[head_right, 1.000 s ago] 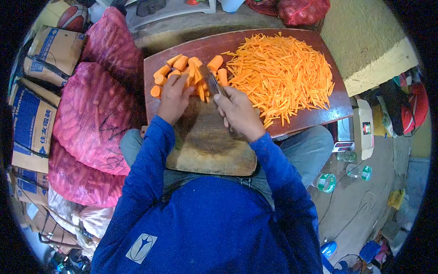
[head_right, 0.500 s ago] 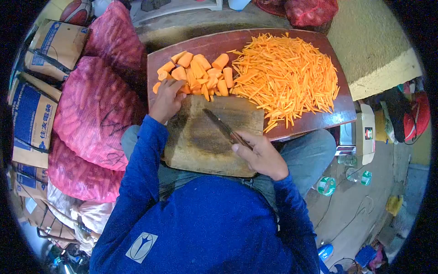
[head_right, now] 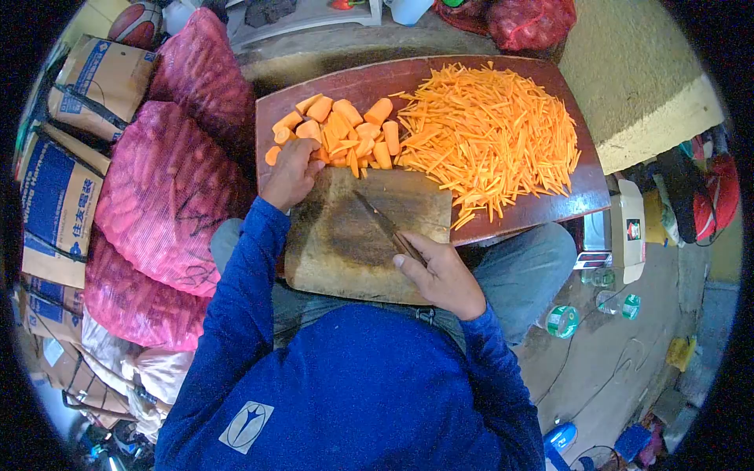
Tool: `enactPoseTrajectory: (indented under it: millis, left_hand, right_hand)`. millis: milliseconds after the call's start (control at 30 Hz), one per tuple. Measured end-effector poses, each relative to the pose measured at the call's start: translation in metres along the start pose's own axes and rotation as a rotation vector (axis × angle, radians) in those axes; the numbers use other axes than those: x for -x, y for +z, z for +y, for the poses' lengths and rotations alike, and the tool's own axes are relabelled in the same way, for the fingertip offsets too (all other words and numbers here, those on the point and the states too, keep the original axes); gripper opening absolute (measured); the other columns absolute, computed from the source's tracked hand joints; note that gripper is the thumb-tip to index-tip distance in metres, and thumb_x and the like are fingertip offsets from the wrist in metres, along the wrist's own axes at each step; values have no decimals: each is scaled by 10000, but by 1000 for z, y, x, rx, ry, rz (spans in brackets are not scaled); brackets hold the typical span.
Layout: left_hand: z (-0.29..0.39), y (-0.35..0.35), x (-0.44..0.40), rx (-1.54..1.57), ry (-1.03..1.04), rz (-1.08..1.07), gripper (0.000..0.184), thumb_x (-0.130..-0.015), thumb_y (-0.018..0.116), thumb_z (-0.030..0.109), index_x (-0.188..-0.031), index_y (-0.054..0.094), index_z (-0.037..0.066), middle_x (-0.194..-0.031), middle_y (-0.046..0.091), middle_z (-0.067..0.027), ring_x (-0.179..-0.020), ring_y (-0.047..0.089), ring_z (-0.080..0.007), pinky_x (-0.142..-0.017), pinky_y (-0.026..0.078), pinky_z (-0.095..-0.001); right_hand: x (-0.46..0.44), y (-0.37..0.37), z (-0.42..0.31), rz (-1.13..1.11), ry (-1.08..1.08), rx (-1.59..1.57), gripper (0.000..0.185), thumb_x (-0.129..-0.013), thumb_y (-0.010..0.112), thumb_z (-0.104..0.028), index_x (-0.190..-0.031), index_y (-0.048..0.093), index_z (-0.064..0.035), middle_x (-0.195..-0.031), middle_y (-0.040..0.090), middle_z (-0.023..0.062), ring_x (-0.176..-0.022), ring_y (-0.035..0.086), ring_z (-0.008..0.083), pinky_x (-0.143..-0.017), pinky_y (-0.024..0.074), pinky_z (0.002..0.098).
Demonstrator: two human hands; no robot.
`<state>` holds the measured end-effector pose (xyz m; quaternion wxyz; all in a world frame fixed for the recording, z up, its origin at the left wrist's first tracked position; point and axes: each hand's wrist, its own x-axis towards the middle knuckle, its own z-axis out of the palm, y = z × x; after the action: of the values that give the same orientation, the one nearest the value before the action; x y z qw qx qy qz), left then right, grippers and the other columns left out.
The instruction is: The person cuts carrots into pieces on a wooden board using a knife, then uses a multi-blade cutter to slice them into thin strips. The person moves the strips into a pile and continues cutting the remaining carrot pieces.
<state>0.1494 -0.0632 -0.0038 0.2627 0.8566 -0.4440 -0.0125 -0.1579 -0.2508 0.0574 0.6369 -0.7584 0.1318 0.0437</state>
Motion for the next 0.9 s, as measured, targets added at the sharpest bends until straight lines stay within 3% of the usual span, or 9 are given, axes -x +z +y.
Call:
enactPoseTrajectory:
  millis: [167, 233, 567, 667, 733, 833, 867, 900]
  left_hand:
    - [7, -2, 0, 12, -13, 71, 407, -887, 784, 154, -1242, 636, 22, -1116, 633, -195, -1088, 598, -417, -929, 483, -501]
    - [8, -4, 1, -30, 51, 58, 412, -881, 794, 165, -1238, 645, 24, -1116, 620, -201, -1059, 609, -424, -910, 496, -501]
    - [39, -16, 28, 36, 140, 124, 357, -836, 791, 124, -1152, 668, 14, -1058, 622, -209, -1035, 619, -421, -894, 517, -494]
    - [68, -20, 51, 51, 247, 122, 493, -776, 822, 66, -1241, 664, 26, -1116, 640, -191, -1054, 627, -407, -926, 523, -480]
    - [84, -23, 64, 47, 204, 62, 529, -761, 824, 52, -1261, 655, 30, -1124, 638, -189, -1063, 625, -409, -932, 521, -479]
    - [96, -23, 73, 69, 134, -6, 619, -727, 825, 23, -1314, 628, 40, -1153, 636, -190, -1082, 619, -414, -951, 513, -473]
    - [97, -23, 74, 86, 126, 22, 613, -730, 836, 28, -1308, 631, 40, -1155, 637, -192, -1081, 623, -412, -943, 518, -469]
    - [98, -22, 74, 101, 118, 52, 607, -734, 847, 34, -1302, 634, 40, -1156, 638, -194, -1080, 627, -411, -935, 522, -466]
  right_hand:
    - [1, 0, 0, 19, 7, -11, 438, -1063, 632, -177, -1464, 578, -10, -752, 533, -45, -530, 481, 38, -482, 421, 229]
    - [2, -2, -5, 43, 19, -17, 399, -1044, 668, -182, -1352, 611, 66, -966, 692, 151, -922, 626, 151, -849, 539, 341]
    - [2, -4, -3, 66, 16, 27, 402, -1037, 658, -184, -1350, 609, 64, -922, 661, 166, -869, 606, 157, -819, 536, 347]
    - [4, 0, -7, 70, 43, 98, 389, -1029, 658, -173, -1337, 613, 60, -898, 663, 208, -831, 653, 201, -800, 543, 365]
    - [3, 4, -9, 80, -118, 166, 376, -1026, 658, -169, -1329, 618, 50, -894, 677, 242, -801, 696, 269, -778, 550, 388]
    - [2, 8, -18, 6, -92, 175, 372, -1024, 660, -165, -1335, 621, 35, -923, 699, 254, -813, 718, 322, -773, 555, 400]
    - [3, 10, -18, 3, -88, 179, 372, -1024, 660, -165, -1335, 621, 35, -923, 699, 254, -813, 718, 322, -773, 555, 400]
    - [4, 12, -18, 12, -109, 180, 375, -1022, 661, -164, -1338, 622, 34, -862, 663, 207, -763, 649, 241, -728, 537, 381]
